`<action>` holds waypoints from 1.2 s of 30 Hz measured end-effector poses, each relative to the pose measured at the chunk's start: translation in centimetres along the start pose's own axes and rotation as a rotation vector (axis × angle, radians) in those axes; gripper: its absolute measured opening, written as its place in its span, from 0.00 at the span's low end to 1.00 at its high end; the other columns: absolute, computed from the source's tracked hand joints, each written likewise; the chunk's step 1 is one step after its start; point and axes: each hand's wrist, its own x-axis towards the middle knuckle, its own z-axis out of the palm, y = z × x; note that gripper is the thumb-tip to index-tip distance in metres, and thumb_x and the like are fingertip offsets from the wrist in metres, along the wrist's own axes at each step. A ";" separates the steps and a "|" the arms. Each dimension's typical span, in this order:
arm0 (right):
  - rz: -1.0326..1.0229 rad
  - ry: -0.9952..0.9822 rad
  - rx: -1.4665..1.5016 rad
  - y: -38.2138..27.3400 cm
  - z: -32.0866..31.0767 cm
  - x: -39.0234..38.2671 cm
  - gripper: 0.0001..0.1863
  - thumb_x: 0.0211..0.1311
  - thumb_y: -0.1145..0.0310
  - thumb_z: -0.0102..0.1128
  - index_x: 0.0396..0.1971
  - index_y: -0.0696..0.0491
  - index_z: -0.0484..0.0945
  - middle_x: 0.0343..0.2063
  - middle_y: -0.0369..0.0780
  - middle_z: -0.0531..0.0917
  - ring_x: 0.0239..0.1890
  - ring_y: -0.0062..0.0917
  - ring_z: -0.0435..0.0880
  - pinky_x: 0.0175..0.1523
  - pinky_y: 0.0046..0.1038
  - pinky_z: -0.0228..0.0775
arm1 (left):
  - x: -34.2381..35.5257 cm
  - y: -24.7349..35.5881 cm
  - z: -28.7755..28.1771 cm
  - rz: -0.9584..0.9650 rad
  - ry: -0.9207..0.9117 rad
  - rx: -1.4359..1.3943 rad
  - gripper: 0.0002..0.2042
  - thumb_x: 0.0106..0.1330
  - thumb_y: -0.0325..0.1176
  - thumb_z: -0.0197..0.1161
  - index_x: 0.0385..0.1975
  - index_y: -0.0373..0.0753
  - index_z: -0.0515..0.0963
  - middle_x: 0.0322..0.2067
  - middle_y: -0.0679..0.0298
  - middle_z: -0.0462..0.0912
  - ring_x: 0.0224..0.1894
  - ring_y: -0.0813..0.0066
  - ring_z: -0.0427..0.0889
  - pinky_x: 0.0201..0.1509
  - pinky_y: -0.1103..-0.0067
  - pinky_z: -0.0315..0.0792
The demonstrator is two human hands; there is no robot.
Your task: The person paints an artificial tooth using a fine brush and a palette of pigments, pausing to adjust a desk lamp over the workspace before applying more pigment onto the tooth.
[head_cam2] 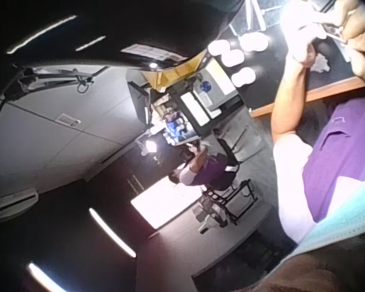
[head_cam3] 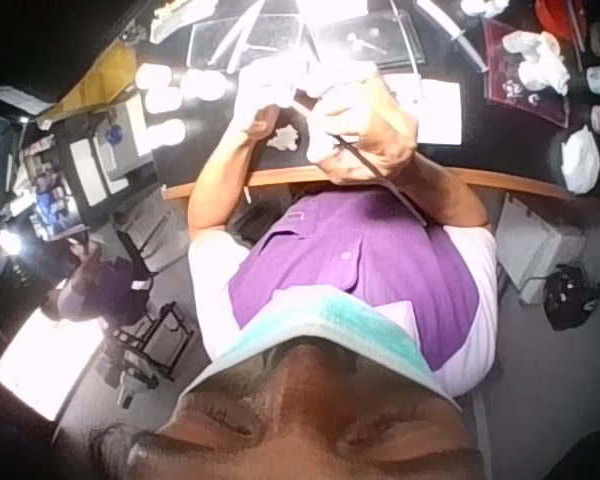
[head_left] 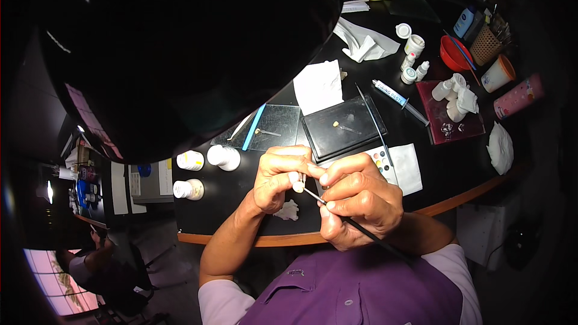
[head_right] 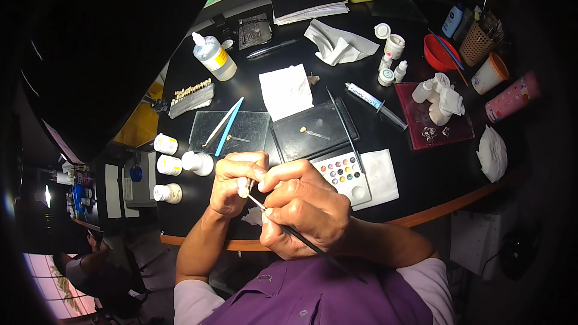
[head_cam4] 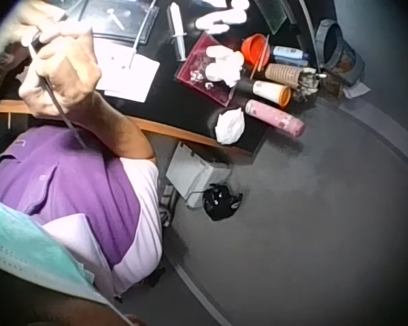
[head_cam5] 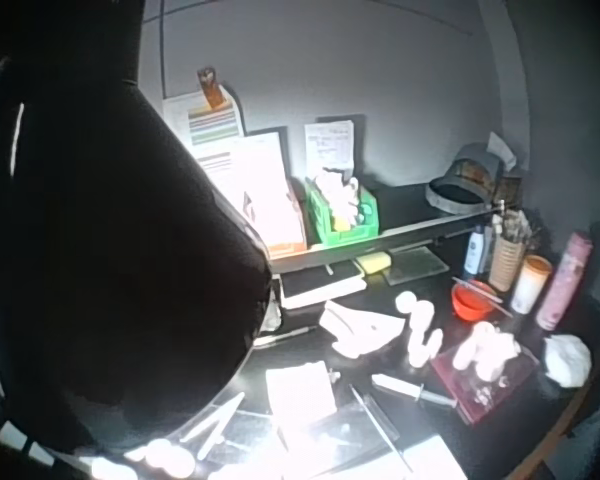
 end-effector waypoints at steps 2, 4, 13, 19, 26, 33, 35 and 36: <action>0.005 0.003 0.005 0.0 0.0 0.0 0.07 0.55 0.79 0.68 0.29 0.57 0.78 0.28 0.41 0.82 0.41 0.38 0.87 0.43 0.34 0.81 | 0.0 0.0 -0.1 -0.004 -0.005 0.002 0.24 0.61 0.43 0.54 0.39 0.27 0.90 0.17 0.62 0.73 0.22 0.77 0.67 0.28 0.77 0.59; 0.005 0.002 0.005 0.0 0.0 0.0 0.07 0.55 0.79 0.69 0.29 0.57 0.78 0.28 0.41 0.82 0.41 0.38 0.87 0.43 0.35 0.81 | 0.0 -0.1 -0.1 0.000 -0.011 0.001 0.24 0.61 0.43 0.54 0.39 0.27 0.90 0.17 0.62 0.73 0.22 0.77 0.67 0.28 0.77 0.59; 0.006 -0.012 0.011 -0.2 -0.1 0.2 0.08 0.53 0.81 0.70 0.29 0.57 0.78 0.28 0.40 0.83 0.41 0.38 0.87 0.42 0.34 0.80 | -0.1 -0.1 -0.1 -0.004 -0.004 -0.005 0.25 0.61 0.43 0.54 0.40 0.26 0.89 0.17 0.62 0.73 0.22 0.76 0.68 0.28 0.76 0.60; 0.007 -0.006 0.024 -0.1 0.0 0.1 0.08 0.52 0.81 0.70 0.29 0.57 0.78 0.28 0.41 0.83 0.40 0.38 0.87 0.43 0.33 0.80 | -0.1 -0.1 -0.1 -0.003 -0.002 -0.005 0.25 0.62 0.43 0.54 0.40 0.26 0.89 0.17 0.61 0.73 0.22 0.76 0.68 0.28 0.76 0.60; 0.003 -0.021 0.018 -0.3 -0.1 0.2 0.08 0.52 0.81 0.70 0.29 0.57 0.79 0.28 0.41 0.83 0.41 0.38 0.87 0.43 0.33 0.80 | 0.0 0.0 -0.1 -0.008 -0.013 -0.017 0.24 0.62 0.43 0.54 0.40 0.26 0.89 0.17 0.61 0.74 0.22 0.76 0.68 0.28 0.76 0.60; 0.000 0.004 0.025 -0.1 -0.1 -0.1 0.08 0.50 0.81 0.67 0.27 0.56 0.76 0.26 0.40 0.81 0.40 0.37 0.87 0.40 0.32 0.80 | 0.1 0.1 0.0 0.017 -0.009 -0.023 0.24 0.62 0.42 0.55 0.41 0.27 0.90 0.15 0.62 0.74 0.23 0.75 0.68 0.28 0.76 0.62; -0.003 0.015 0.018 0.0 0.0 -0.1 0.08 0.50 0.81 0.66 0.27 0.56 0.76 0.26 0.39 0.80 0.40 0.37 0.87 0.40 0.32 0.80 | 0.2 0.2 0.2 0.031 -0.015 -0.016 0.24 0.62 0.42 0.55 0.42 0.27 0.90 0.15 0.62 0.74 0.23 0.75 0.67 0.28 0.76 0.61; -0.006 0.012 0.004 -0.1 -0.1 0.0 0.08 0.51 0.81 0.66 0.27 0.56 0.76 0.27 0.39 0.80 0.40 0.37 0.87 0.40 0.31 0.80 | 0.1 0.3 0.3 0.013 0.002 -0.052 0.21 0.62 0.42 0.58 0.39 0.29 0.89 0.17 0.63 0.73 0.24 0.75 0.66 0.29 0.76 0.59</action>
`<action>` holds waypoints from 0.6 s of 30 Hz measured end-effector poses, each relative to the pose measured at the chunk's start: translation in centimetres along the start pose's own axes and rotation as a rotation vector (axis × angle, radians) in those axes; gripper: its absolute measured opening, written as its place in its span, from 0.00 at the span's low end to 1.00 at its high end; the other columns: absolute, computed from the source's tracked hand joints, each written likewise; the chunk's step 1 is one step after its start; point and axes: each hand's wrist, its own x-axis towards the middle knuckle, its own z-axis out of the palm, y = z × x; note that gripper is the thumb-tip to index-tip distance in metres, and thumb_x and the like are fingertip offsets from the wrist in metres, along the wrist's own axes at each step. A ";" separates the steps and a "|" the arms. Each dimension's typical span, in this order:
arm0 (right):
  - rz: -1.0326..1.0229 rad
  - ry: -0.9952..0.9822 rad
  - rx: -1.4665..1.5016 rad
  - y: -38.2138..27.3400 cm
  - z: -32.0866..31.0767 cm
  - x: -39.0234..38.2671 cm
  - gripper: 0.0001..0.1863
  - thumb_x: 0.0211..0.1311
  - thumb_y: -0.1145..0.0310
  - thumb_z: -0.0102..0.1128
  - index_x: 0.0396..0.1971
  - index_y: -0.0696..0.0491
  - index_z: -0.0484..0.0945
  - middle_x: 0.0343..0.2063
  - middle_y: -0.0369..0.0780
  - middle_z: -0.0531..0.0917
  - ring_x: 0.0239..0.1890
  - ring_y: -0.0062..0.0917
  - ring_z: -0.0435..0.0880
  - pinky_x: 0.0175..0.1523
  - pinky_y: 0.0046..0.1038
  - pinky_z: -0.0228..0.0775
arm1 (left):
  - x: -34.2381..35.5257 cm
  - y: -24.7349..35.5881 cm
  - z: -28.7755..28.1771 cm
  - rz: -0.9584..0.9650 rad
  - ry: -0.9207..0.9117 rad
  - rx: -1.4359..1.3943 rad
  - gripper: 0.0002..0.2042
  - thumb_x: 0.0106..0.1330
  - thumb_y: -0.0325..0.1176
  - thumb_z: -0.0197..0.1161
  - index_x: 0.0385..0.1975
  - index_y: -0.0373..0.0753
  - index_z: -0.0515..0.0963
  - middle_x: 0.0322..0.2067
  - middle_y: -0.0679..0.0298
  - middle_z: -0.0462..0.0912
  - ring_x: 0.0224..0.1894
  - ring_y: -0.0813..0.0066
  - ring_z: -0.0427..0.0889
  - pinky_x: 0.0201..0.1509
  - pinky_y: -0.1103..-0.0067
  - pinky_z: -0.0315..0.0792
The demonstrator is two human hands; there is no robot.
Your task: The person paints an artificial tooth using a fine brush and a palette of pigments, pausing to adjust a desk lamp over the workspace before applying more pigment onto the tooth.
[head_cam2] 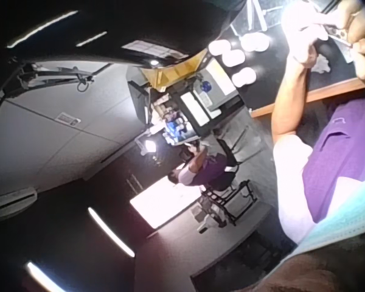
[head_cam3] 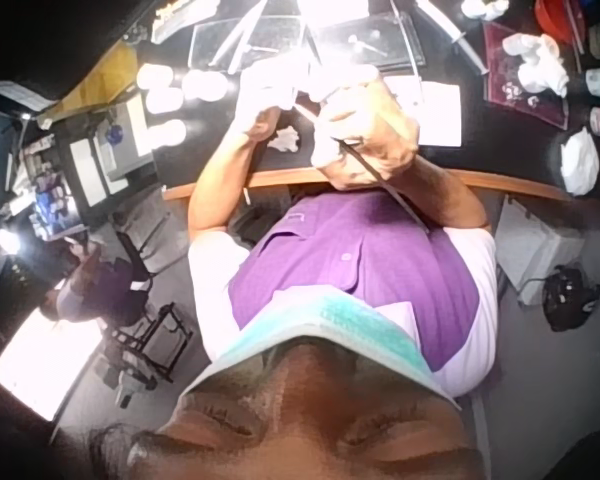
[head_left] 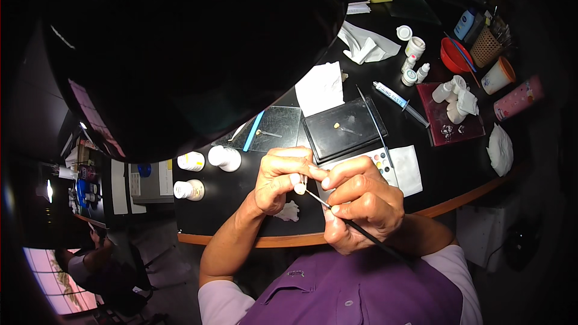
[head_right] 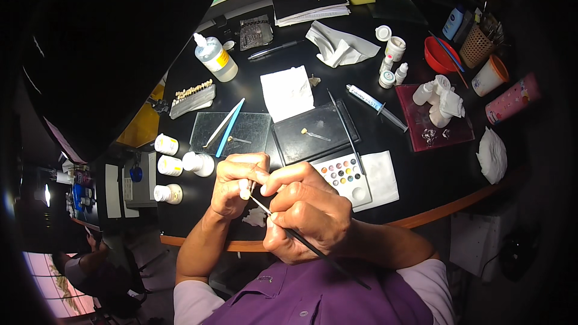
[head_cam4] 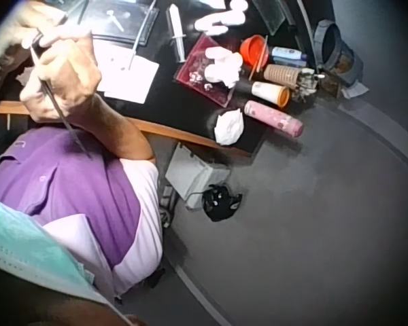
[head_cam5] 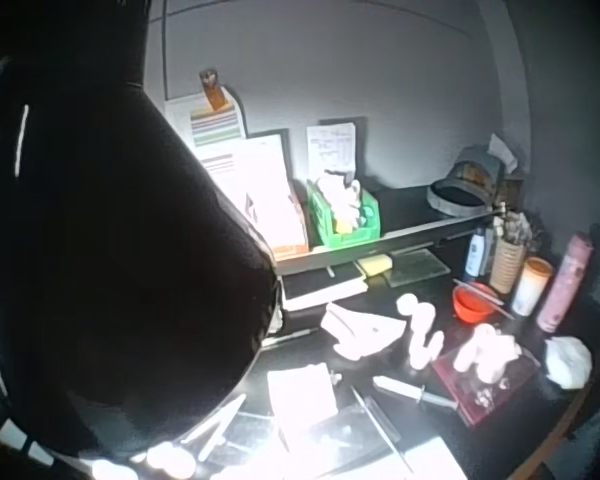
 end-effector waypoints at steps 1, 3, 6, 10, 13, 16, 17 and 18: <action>-0.004 -0.004 -0.014 0.0 0.0 0.0 0.08 0.51 0.81 0.66 0.27 0.56 0.75 0.27 0.39 0.80 0.40 0.37 0.87 0.40 0.31 0.80 | -0.1 0.0 0.0 -0.018 0.018 -0.035 0.18 0.63 0.41 0.61 0.37 0.31 0.89 0.20 0.63 0.72 0.25 0.74 0.65 0.29 0.76 0.56; -0.002 0.000 -0.014 0.1 0.1 0.0 0.08 0.52 0.80 0.66 0.27 0.56 0.75 0.27 0.39 0.80 0.40 0.37 0.87 0.40 0.31 0.80 | -0.2 -0.1 0.0 -0.019 0.021 -0.032 0.18 0.63 0.41 0.61 0.37 0.31 0.89 0.20 0.63 0.72 0.25 0.74 0.65 0.29 0.76 0.56; 0.002 0.003 -0.014 0.1 0.1 0.0 0.08 0.52 0.80 0.67 0.27 0.56 0.75 0.27 0.39 0.81 0.40 0.37 0.87 0.40 0.31 0.80 | -0.1 -0.1 -0.1 -0.023 0.018 -0.028 0.18 0.63 0.41 0.61 0.37 0.31 0.89 0.20 0.63 0.72 0.25 0.74 0.65 0.29 0.76 0.57; 0.001 0.004 -0.015 0.1 0.0 0.0 0.08 0.53 0.80 0.67 0.27 0.56 0.75 0.26 0.39 0.81 0.40 0.37 0.87 0.40 0.31 0.80 | -0.3 0.0 -0.1 -0.041 0.021 -0.044 0.18 0.63 0.40 0.61 0.37 0.30 0.89 0.21 0.63 0.73 0.26 0.74 0.66 0.29 0.76 0.57; 0.010 -0.004 -0.023 0.0 0.0 0.0 0.08 0.53 0.80 0.67 0.27 0.56 0.76 0.26 0.39 0.81 0.40 0.37 0.87 0.40 0.31 0.80 | -0.2 0.1 -0.1 -0.031 0.010 -0.038 0.17 0.63 0.40 0.61 0.37 0.30 0.89 0.21 0.63 0.74 0.26 0.74 0.66 0.29 0.76 0.58; 0.009 -0.003 -0.019 0.0 0.1 0.0 0.08 0.53 0.80 0.68 0.28 0.56 0.76 0.26 0.39 0.81 0.40 0.37 0.87 0.40 0.31 0.80 | -0.3 0.0 -0.1 -0.028 0.016 -0.036 0.17 0.63 0.40 0.61 0.37 0.30 0.89 0.21 0.62 0.74 0.26 0.74 0.67 0.29 0.76 0.58; 0.009 -0.003 -0.020 0.0 0.0 0.0 0.08 0.53 0.80 0.68 0.28 0.56 0.76 0.26 0.39 0.81 0.40 0.37 0.87 0.40 0.31 0.80 | -0.3 0.0 -0.1 -0.028 0.015 -0.036 0.17 0.63 0.40 0.61 0.37 0.30 0.89 0.21 0.62 0.74 0.26 0.74 0.67 0.29 0.76 0.58; 0.006 -0.004 -0.009 0.0 0.0 -0.1 0.08 0.53 0.80 0.68 0.28 0.56 0.76 0.27 0.39 0.81 0.40 0.37 0.87 0.40 0.31 0.80 | -0.3 0.0 -0.1 -0.038 0.011 -0.037 0.18 0.63 0.40 0.62 0.37 0.30 0.89 0.21 0.62 0.74 0.26 0.74 0.67 0.29 0.76 0.58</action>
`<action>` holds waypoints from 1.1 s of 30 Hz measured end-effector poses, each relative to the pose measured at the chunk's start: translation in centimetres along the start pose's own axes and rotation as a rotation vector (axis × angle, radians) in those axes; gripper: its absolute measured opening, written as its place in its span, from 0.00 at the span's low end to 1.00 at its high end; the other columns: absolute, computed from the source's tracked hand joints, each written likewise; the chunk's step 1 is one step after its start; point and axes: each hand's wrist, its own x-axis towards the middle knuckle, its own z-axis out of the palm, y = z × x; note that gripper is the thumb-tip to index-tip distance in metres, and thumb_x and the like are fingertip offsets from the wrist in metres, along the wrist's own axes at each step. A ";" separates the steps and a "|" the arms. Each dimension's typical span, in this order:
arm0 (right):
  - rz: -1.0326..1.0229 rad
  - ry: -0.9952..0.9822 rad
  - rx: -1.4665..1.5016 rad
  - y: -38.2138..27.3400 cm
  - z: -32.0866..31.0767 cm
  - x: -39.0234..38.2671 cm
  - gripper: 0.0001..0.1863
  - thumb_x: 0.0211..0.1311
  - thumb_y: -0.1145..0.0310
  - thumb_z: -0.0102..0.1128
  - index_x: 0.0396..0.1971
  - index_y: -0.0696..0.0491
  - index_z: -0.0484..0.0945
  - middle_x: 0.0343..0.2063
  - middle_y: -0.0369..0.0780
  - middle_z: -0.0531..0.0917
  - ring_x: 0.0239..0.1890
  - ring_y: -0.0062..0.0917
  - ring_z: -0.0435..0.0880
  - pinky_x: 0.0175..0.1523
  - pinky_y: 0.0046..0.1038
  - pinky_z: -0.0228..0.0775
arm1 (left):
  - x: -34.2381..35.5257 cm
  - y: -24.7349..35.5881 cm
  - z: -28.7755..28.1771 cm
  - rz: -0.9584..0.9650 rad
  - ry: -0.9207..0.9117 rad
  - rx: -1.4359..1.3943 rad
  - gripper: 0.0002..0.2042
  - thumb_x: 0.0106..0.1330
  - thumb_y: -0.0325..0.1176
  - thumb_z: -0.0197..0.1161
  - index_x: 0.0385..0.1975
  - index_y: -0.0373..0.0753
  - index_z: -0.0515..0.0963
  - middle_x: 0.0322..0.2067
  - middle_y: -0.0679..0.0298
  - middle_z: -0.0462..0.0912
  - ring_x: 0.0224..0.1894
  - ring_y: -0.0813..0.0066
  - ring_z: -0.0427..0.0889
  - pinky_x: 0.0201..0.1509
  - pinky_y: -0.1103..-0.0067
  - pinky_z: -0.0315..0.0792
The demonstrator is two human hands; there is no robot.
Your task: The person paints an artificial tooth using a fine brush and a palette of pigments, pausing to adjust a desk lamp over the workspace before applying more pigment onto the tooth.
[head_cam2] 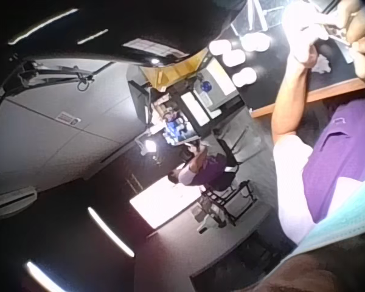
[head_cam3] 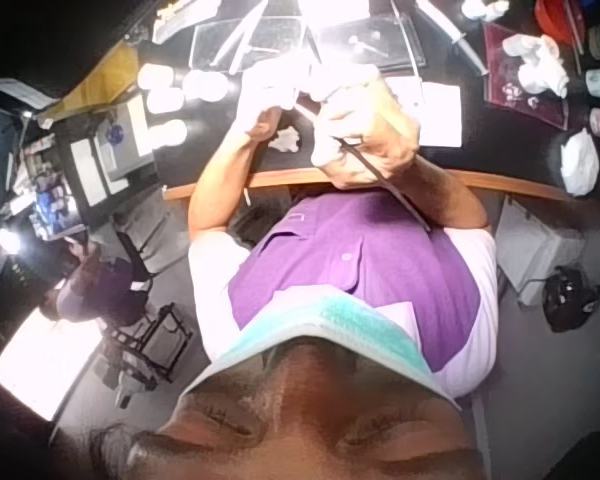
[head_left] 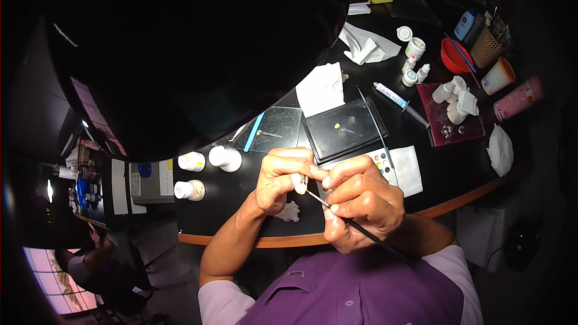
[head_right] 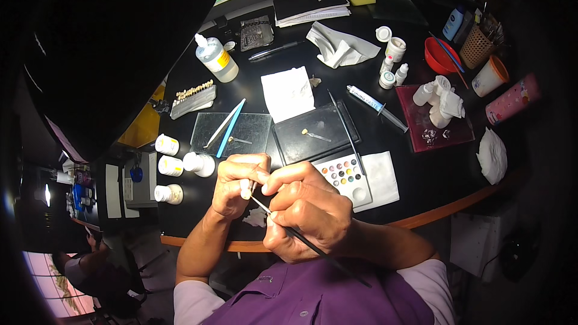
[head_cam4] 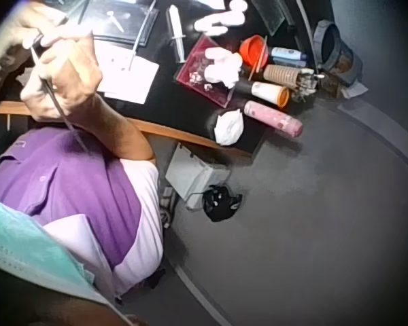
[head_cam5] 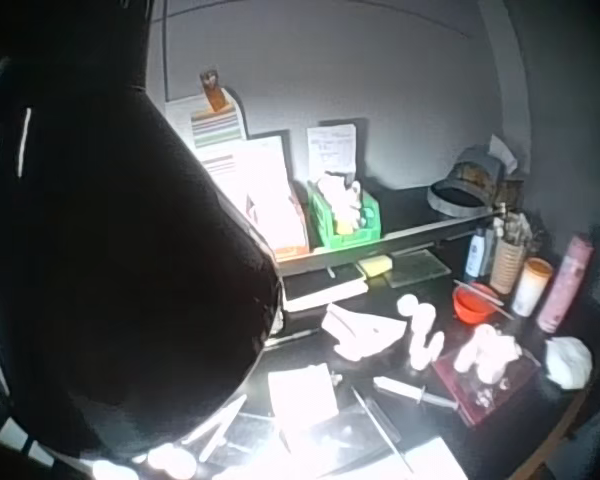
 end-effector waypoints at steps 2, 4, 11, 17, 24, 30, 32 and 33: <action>-0.005 -0.001 0.013 0.1 0.0 0.0 0.08 0.53 0.80 0.68 0.28 0.56 0.76 0.27 0.39 0.81 0.40 0.37 0.87 0.40 0.31 0.80 | 0.0 0.1 0.0 -0.009 -0.003 0.002 0.18 0.63 0.40 0.62 0.37 0.30 0.89 0.21 0.62 0.74 0.26 0.74 0.67 0.29 0.76 0.58; -0.004 0.002 0.013 0.1 0.0 0.0 0.08 0.53 0.80 0.68 0.28 0.56 0.76 0.28 0.40 0.82 0.40 0.37 0.87 0.40 0.31 0.80 | 0.1 0.1 0.2 0.016 0.000 -0.005 0.18 0.64 0.40 0.61 0.37 0.30 0.89 0.21 0.62 0.74 0.26 0.74 0.67 0.29 0.76 0.58; 0.003 -0.008 0.002 0.1 0.1 0.2 0.08 0.53 0.80 0.69 0.29 0.57 0.77 0.28 0.40 0.82 0.41 0.37 0.87 0.41 0.32 0.80 | 0.2 -0.2 -0.3 0.022 -0.025 0.015 0.18 0.65 0.41 0.61 0.38 0.30 0.89 0.21 0.62 0.75 0.25 0.74 0.67 0.29 0.75 0.58; 0.019 -0.023 0.013 -0.2 0.0 0.2 0.09 0.52 0.81 0.70 0.29 0.56 0.78 0.28 0.39 0.82 0.41 0.37 0.87 0.42 0.32 0.80 | 0.2 0.0 -0.1 0.030 -0.024 0.021 0.18 0.65 0.41 0.61 0.38 0.31 0.89 0.20 0.62 0.74 0.25 0.74 0.66 0.28 0.75 0.57; 0.010 -0.016 0.025 -0.2 0.1 0.2 0.09 0.51 0.82 0.70 0.30 0.56 0.79 0.28 0.40 0.83 0.40 0.37 0.87 0.42 0.32 0.80 | 0.1 0.0 -0.1 0.025 -0.007 0.015 0.18 0.64 0.41 0.61 0.38 0.31 0.88 0.20 0.62 0.74 0.25 0.74 0.66 0.28 0.75 0.57; 0.001 -0.017 0.022 -0.2 0.0 0.2 0.09 0.50 0.82 0.70 0.31 0.57 0.80 0.28 0.40 0.83 0.40 0.37 0.87 0.42 0.33 0.80 | 0.1 0.0 -0.1 0.010 -0.003 0.005 0.18 0.64 0.41 0.61 0.38 0.31 0.88 0.20 0.62 0.74 0.25 0.74 0.66 0.28 0.75 0.57; -0.003 -0.015 0.024 -0.2 0.0 0.2 0.09 0.50 0.82 0.70 0.31 0.57 0.80 0.28 0.40 0.83 0.40 0.37 0.87 0.42 0.33 0.80 | 0.1 -0.1 -0.1 0.005 -0.004 0.008 0.18 0.64 0.41 0.61 0.38 0.32 0.89 0.20 0.62 0.74 0.25 0.74 0.67 0.28 0.76 0.57; -0.001 -0.023 0.029 -0.2 0.1 0.2 0.09 0.50 0.82 0.69 0.31 0.57 0.79 0.28 0.40 0.83 0.40 0.37 0.87 0.42 0.33 0.80 | 0.0 -0.2 -0.2 0.020 -0.007 0.028 0.20 0.62 0.41 0.58 0.39 0.29 0.89 0.18 0.63 0.74 0.23 0.75 0.68 0.28 0.75 0.60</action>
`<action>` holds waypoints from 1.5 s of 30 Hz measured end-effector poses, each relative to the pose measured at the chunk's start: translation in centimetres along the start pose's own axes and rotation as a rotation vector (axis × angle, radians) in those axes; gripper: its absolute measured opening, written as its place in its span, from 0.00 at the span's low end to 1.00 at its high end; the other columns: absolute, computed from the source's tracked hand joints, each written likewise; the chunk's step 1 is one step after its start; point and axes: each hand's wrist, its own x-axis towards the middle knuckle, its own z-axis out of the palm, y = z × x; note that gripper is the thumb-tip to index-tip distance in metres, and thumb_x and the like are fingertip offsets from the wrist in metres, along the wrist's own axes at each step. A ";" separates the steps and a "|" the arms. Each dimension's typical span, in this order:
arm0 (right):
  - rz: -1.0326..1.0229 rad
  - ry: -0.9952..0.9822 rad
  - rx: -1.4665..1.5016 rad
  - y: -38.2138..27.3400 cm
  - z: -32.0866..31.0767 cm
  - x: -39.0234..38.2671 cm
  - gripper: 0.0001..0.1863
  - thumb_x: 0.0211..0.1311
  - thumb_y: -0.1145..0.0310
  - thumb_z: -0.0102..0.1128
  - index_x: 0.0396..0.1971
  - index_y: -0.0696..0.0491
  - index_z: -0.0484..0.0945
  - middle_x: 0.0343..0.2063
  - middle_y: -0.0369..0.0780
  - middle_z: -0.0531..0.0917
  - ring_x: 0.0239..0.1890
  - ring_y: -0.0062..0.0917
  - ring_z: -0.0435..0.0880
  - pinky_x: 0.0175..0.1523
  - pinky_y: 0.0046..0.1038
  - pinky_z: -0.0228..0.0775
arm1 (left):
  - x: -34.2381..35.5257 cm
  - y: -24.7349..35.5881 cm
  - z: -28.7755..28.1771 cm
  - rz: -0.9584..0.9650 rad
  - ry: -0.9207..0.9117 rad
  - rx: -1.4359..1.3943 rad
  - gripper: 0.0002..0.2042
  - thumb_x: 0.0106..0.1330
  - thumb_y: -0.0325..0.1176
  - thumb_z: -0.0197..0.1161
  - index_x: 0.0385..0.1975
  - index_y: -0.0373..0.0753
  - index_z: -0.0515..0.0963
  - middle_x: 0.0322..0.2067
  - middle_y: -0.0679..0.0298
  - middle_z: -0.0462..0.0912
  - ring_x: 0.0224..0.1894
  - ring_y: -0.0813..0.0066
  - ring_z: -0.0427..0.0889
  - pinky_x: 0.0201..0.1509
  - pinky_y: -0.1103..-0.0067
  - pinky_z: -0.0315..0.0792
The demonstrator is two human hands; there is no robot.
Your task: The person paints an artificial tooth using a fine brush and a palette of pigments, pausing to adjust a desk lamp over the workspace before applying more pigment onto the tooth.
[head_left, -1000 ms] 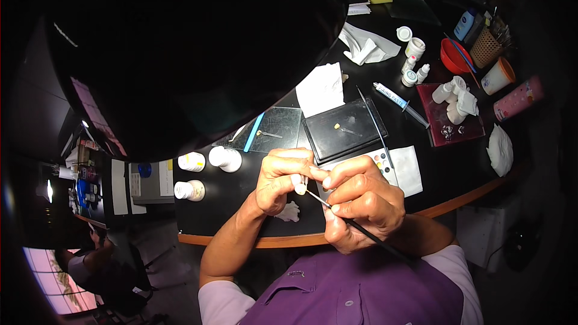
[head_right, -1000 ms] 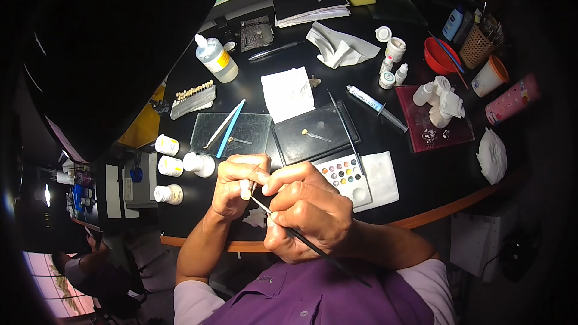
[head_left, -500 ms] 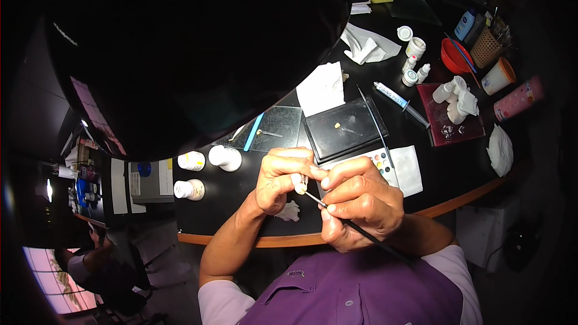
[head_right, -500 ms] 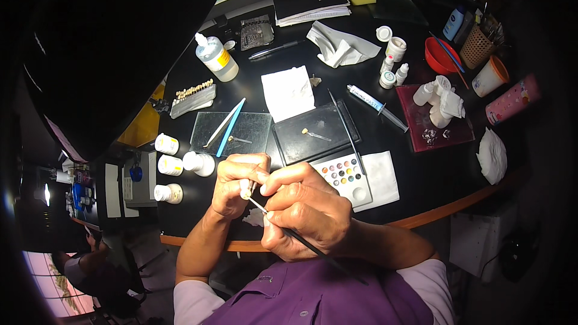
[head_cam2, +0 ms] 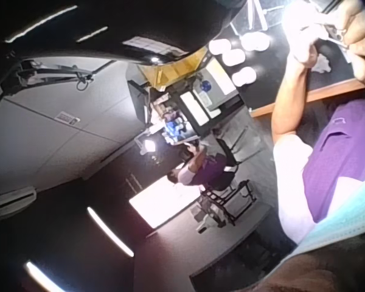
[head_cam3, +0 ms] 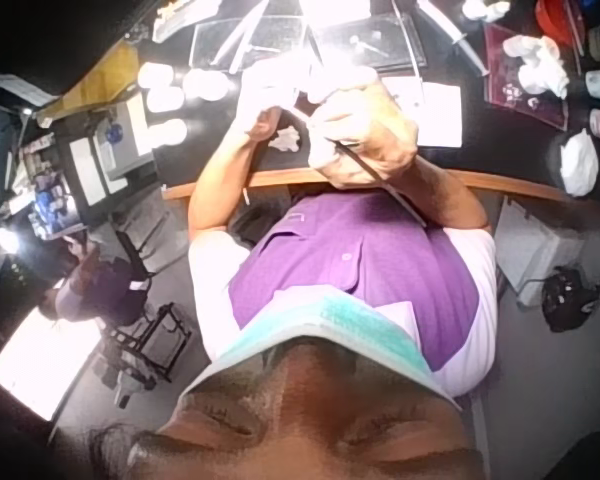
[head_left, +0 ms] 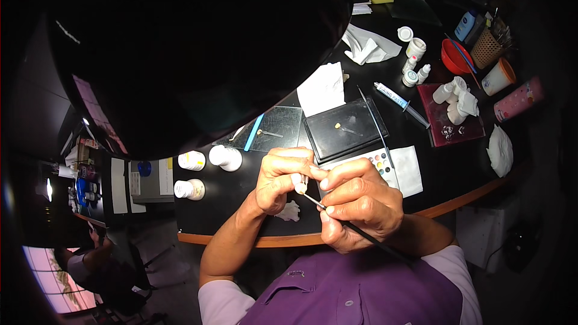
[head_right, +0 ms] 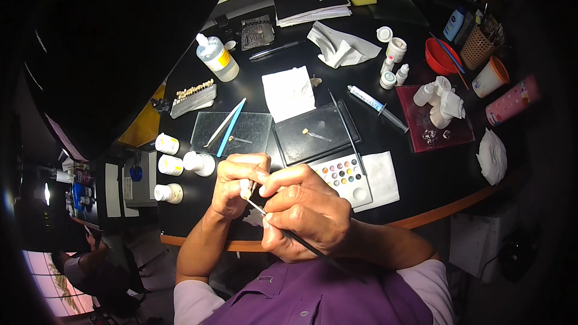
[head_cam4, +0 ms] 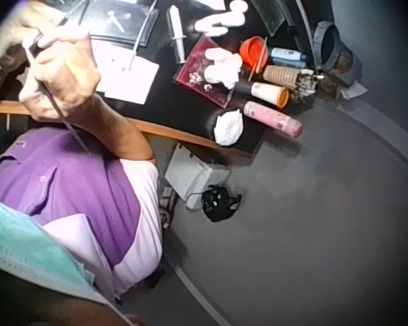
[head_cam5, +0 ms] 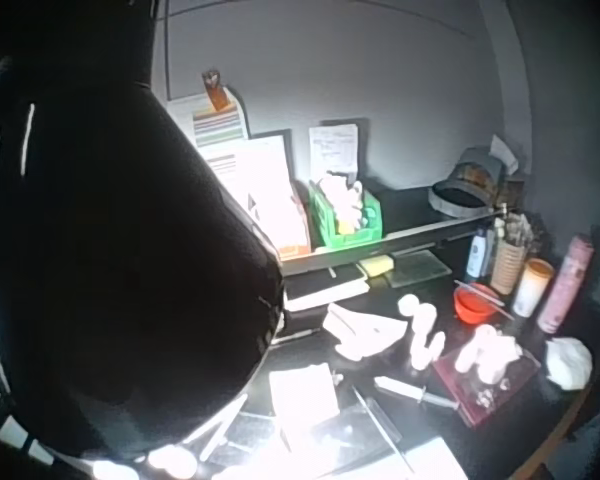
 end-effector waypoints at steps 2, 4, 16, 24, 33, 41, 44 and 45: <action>-0.002 -0.009 0.006 -0.1 0.0 0.1 0.09 0.50 0.82 0.69 0.30 0.57 0.79 0.27 0.40 0.82 0.41 0.37 0.87 0.42 0.33 0.80 | 0.3 0.3 0.0 0.018 -0.002 0.022 0.23 0.60 0.40 0.55 0.41 0.27 0.90 0.16 0.63 0.74 0.22 0.75 0.69 0.28 0.75 0.62; -0.001 0.007 0.007 -0.2 -0.1 0.0 0.08 0.49 0.81 0.66 0.29 0.56 0.78 0.26 0.39 0.82 0.41 0.37 0.86 0.42 0.32 0.79 | 0.8 1.0 -0.2 0.099 -0.078 0.237 0.22 0.60 0.39 0.56 0.40 0.30 0.90 0.16 0.63 0.74 0.21 0.71 0.69 0.31 0.73 0.64; 0.322 0.090 0.426 1.9 -1.4 0.1 0.08 0.55 0.81 0.62 0.35 0.57 0.79 0.29 0.40 0.84 0.48 0.30 0.81 0.60 0.40 0.72 | 1.6 2.7 -2.0 0.297 -0.208 0.931 0.19 0.53 0.42 0.63 0.41 0.42 0.91 0.16 0.66 0.66 0.19 0.67 0.68 0.27 0.69 0.58; 0.281 -0.151 0.291 2.4 -3.5 1.7 0.06 0.51 0.81 0.66 0.28 0.55 0.80 0.24 0.37 0.84 0.40 0.30 0.83 0.59 0.39 0.74 | 1.7 3.1 -1.7 0.229 -0.180 1.015 0.20 0.57 0.37 0.66 0.50 0.47 0.90 0.18 0.66 0.68 0.20 0.66 0.69 0.27 0.70 0.62; 0.270 -0.090 0.495 5.2 -3.6 0.0 0.08 0.44 0.81 0.62 0.22 0.54 0.73 0.20 0.38 0.81 0.39 0.34 0.85 0.54 0.41 0.80 | 1.7 2.8 -1.1 0.285 -0.175 0.936 0.21 0.56 0.37 0.68 0.50 0.42 0.89 0.21 0.64 0.67 0.24 0.66 0.68 0.33 0.69 0.61; 0.176 -0.203 0.375 4.9 -3.9 -0.7 0.09 0.41 0.83 0.59 0.21 0.54 0.72 0.19 0.37 0.80 0.42 0.38 0.85 0.49 0.39 0.84 | 1.3 2.6 -1.0 0.331 -0.205 0.904 0.20 0.53 0.34 0.69 0.48 0.43 0.90 0.23 0.66 0.67 0.25 0.67 0.68 0.35 0.70 0.61; 0.161 -0.217 0.345 4.5 -4.1 -0.9 0.09 0.39 0.83 0.59 0.20 0.54 0.72 0.19 0.37 0.80 0.40 0.38 0.85 0.48 0.39 0.84 | 1.4 2.3 -1.0 0.353 -0.236 0.881 0.21 0.52 0.34 0.69 0.48 0.44 0.90 0.23 0.67 0.67 0.26 0.67 0.67 0.35 0.70 0.60; 0.154 -0.223 0.327 4.3 -4.1 -0.9 0.09 0.38 0.83 0.59 0.20 0.53 0.72 0.18 0.36 0.79 0.40 0.38 0.85 0.48 0.39 0.84 | 1.3 2.1 -0.9 0.348 -0.236 0.878 0.21 0.52 0.34 0.69 0.48 0.44 0.90 0.23 0.67 0.67 0.26 0.67 0.67 0.35 0.70 0.60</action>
